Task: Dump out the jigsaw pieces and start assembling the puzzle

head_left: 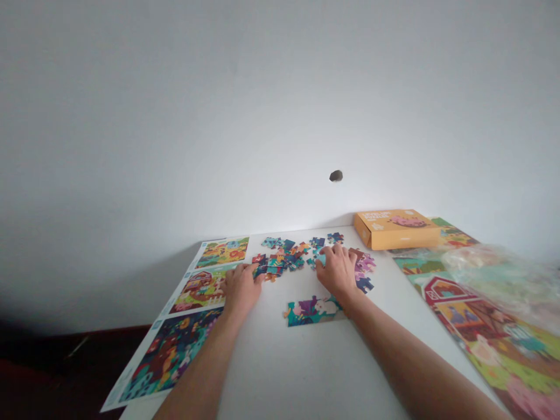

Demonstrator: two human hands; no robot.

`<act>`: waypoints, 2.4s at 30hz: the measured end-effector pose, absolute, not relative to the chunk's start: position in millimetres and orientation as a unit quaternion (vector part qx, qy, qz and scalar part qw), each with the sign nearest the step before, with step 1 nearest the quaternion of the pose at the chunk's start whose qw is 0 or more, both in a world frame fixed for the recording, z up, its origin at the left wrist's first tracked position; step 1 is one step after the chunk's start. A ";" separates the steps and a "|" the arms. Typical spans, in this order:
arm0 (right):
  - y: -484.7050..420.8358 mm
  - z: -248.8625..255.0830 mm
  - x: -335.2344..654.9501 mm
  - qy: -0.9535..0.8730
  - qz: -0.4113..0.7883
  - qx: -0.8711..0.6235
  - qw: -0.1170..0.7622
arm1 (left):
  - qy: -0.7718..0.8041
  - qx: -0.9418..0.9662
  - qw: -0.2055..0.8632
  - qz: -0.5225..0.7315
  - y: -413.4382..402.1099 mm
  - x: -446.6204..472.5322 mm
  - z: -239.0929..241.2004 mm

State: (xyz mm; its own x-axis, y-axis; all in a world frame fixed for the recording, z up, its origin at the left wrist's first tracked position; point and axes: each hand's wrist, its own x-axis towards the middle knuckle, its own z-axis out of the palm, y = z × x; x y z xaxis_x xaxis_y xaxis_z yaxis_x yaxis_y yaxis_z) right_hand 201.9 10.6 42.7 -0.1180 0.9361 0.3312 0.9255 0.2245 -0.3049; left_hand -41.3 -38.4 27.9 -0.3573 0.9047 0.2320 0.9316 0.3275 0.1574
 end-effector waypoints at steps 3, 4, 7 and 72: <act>9.0 42.0 198.9 -0.768 0.006 -0.591 0.246 | -0.812 -0.562 0.055 -0.146 -36.3 -44.0 27.0; 8.9 41.3 198.5 -0.771 0.005 -0.586 0.248 | -0.810 -0.564 0.054 -0.150 -35.8 -45.0 26.5; 9.5 39.1 198.6 -0.773 0.007 -0.583 0.250 | -0.805 -0.566 0.051 -0.168 -34.6 -47.5 24.7; 8.4 38.5 198.4 -0.852 0.072 -0.485 0.184 | -0.623 -0.761 -0.026 -0.177 -39.5 -27.2 17.1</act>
